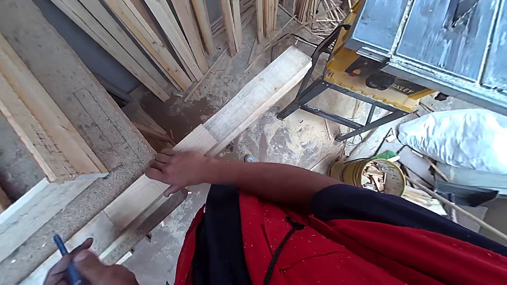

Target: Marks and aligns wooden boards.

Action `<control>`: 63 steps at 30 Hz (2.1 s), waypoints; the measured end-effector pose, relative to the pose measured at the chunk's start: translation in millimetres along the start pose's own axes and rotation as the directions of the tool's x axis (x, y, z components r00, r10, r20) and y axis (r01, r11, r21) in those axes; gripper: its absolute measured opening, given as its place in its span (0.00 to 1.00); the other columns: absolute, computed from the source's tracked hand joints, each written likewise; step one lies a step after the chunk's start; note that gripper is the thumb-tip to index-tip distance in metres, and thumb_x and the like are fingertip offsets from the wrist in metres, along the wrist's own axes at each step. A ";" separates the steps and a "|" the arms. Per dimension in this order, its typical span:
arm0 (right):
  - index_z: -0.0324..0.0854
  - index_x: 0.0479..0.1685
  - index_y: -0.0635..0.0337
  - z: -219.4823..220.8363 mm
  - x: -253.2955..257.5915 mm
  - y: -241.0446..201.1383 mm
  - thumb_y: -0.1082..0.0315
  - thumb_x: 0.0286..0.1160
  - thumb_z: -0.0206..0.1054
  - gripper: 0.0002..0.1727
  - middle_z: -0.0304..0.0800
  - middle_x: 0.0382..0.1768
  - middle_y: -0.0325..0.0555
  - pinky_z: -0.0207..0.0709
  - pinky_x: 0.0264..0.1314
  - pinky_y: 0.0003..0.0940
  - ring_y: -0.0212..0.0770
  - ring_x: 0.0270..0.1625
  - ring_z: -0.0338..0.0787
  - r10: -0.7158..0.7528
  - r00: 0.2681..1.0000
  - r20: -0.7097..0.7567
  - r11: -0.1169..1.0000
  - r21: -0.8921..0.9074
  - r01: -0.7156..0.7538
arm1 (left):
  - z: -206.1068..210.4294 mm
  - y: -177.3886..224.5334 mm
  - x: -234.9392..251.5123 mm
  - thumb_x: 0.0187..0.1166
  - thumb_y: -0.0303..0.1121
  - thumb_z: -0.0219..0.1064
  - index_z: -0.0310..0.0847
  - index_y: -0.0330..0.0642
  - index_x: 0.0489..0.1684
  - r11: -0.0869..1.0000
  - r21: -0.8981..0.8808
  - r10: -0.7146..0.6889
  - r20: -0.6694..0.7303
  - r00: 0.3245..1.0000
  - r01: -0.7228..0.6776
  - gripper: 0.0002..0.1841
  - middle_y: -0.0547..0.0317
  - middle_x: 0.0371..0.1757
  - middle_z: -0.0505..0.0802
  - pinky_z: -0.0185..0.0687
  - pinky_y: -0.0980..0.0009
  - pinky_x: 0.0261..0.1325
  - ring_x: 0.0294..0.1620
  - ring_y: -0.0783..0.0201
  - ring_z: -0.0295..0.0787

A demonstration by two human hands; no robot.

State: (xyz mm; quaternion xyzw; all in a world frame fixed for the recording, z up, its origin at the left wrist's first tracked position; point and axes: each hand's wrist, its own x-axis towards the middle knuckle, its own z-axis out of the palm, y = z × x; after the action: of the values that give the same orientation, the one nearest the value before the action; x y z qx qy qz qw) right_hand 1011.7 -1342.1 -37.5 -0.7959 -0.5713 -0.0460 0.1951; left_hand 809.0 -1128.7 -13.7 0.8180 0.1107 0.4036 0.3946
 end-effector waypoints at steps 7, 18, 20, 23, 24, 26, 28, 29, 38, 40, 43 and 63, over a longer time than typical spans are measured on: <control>0.77 0.74 0.56 -3.2 -2.8 0.1 0.41 0.66 0.77 0.39 0.86 0.65 0.53 0.65 0.84 0.48 0.54 0.73 0.81 0.004 1.000 0.030 0.996 0.089 -0.006 | 120.1 96.5 90.8 0.87 0.45 0.64 0.89 0.54 0.50 0.973 -0.231 0.173 0.646 0.743 -0.026 0.11 0.75 0.45 0.93 0.91 0.72 0.45 0.40 0.75 0.91; 0.79 0.71 0.60 -6.2 -5.6 1.8 0.42 0.66 0.78 0.39 0.88 0.63 0.56 0.73 0.73 0.50 0.57 0.69 0.83 0.015 1.000 -0.007 0.991 0.132 -0.014 | 285.1 99.7 127.4 0.88 0.41 0.62 0.88 0.44 0.46 0.998 -0.054 0.050 0.993 0.108 0.030 0.12 0.67 0.29 0.93 0.78 0.77 0.27 0.24 0.74 0.83; 0.78 0.73 0.57 12.2 -1.9 3.4 0.40 0.62 0.80 0.42 0.87 0.61 0.53 0.72 0.74 0.47 0.54 0.68 0.83 0.022 0.999 -0.047 0.994 0.106 -0.017 | 289.3 100.9 129.8 0.88 0.40 0.62 0.88 0.44 0.45 0.996 -0.072 0.069 0.996 0.059 0.047 0.12 0.67 0.28 0.92 0.75 0.78 0.26 0.23 0.74 0.82; 0.74 0.77 0.56 24.0 0.5 5.8 0.38 0.62 0.79 0.45 0.87 0.64 0.53 0.69 0.79 0.48 0.54 0.70 0.83 0.016 0.998 -0.064 0.997 0.070 -0.011 | 297.2 99.3 137.3 0.87 0.42 0.62 0.89 0.45 0.45 0.990 -0.118 0.122 0.991 0.046 -0.077 0.12 0.68 0.27 0.90 0.77 0.76 0.27 0.23 0.74 0.81; 0.73 0.77 0.54 26.2 0.9 6.8 0.37 0.62 0.78 0.45 0.87 0.62 0.51 0.69 0.80 0.47 0.52 0.69 0.83 0.019 0.998 -0.066 0.998 0.063 -0.015 | 298.8 100.9 145.2 0.87 0.45 0.61 0.88 0.45 0.46 0.965 -0.114 0.137 0.987 0.084 -0.237 0.14 0.66 0.29 0.91 0.83 0.70 0.31 0.26 0.71 0.85; 0.74 0.72 0.52 30.0 0.9 8.2 0.36 0.60 0.79 0.42 0.88 0.58 0.48 0.71 0.78 0.44 0.51 0.67 0.85 0.032 0.995 -0.098 0.998 0.053 -0.027 | 296.3 112.4 166.8 0.90 0.45 0.56 0.87 0.38 0.51 0.804 0.030 0.134 0.964 0.229 -0.594 0.20 0.45 0.38 0.92 0.86 0.42 0.40 0.38 0.47 0.92; 0.76 0.68 0.51 31.3 -0.3 8.6 0.36 0.61 0.79 0.40 0.88 0.57 0.47 0.72 0.77 0.44 0.50 0.66 0.85 0.030 0.993 -0.115 0.999 0.046 -0.025 | 283.0 121.2 185.6 0.92 0.46 0.52 0.83 0.34 0.58 0.687 0.200 0.136 0.909 0.394 -0.698 0.23 0.33 0.52 0.91 0.80 0.27 0.49 0.51 0.31 0.91; 0.76 0.68 0.51 30.1 -0.5 9.0 0.37 0.61 0.79 0.39 0.88 0.58 0.47 0.71 0.78 0.44 0.50 0.67 0.85 0.032 0.995 -0.100 0.998 0.065 -0.026 | 271.2 122.4 191.0 0.93 0.48 0.52 0.84 0.37 0.60 0.687 0.226 0.184 0.866 0.466 -0.691 0.23 0.36 0.56 0.91 0.81 0.30 0.52 0.53 0.35 0.91; 0.76 0.74 0.52 -6.9 -27.2 34.3 0.28 0.58 0.75 0.48 0.88 0.66 0.47 0.69 0.85 0.48 0.50 0.76 0.82 0.148 0.988 0.050 0.980 0.126 -0.154 | 183.3 99.0 140.3 0.87 0.33 0.56 0.79 0.21 0.61 0.954 0.069 0.170 0.678 0.715 -0.291 0.19 0.35 0.44 0.90 0.87 0.59 0.41 0.36 0.56 0.88; 0.76 0.76 0.52 -25.7 -49.9 54.0 0.31 0.54 0.80 0.50 0.87 0.70 0.46 0.66 0.87 0.46 0.49 0.80 0.79 0.168 0.984 0.061 0.977 0.122 -0.175 | 173.5 90.4 109.3 0.84 0.29 0.58 0.79 0.12 0.52 0.982 0.047 0.126 0.556 0.822 -0.183 0.18 0.34 0.36 0.86 0.85 0.67 0.40 0.32 0.63 0.84; 0.74 0.80 0.57 -68.0 -98.8 95.9 0.39 0.58 0.82 0.49 0.80 0.78 0.49 0.56 0.93 0.40 0.48 0.87 0.71 0.116 0.989 0.089 0.986 0.111 -0.126 | 154.2 86.0 70.5 0.84 0.32 0.61 0.81 0.16 0.50 0.991 0.077 0.058 0.511 0.858 -0.113 0.18 0.39 0.36 0.87 0.86 0.70 0.43 0.35 0.67 0.85; 0.74 0.76 0.58 -125.3 -180.9 203.1 0.29 0.63 0.73 0.49 0.86 0.71 0.49 0.65 0.88 0.48 0.49 0.78 0.82 0.127 0.990 0.069 0.991 0.032 -0.129 | 267.4 87.5 -58.3 0.73 0.40 0.79 0.83 0.52 0.50 0.995 0.087 0.032 0.184 0.982 -0.049 0.13 0.65 0.50 0.94 0.69 0.50 0.70 0.59 0.60 0.85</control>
State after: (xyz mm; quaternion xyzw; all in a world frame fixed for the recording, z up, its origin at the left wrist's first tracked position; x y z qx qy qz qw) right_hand 1156.7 -1603.9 -28.2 -0.8283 -0.5259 0.0035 0.1930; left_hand 959.0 -1364.7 -79.7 0.8707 0.0757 0.3297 0.3570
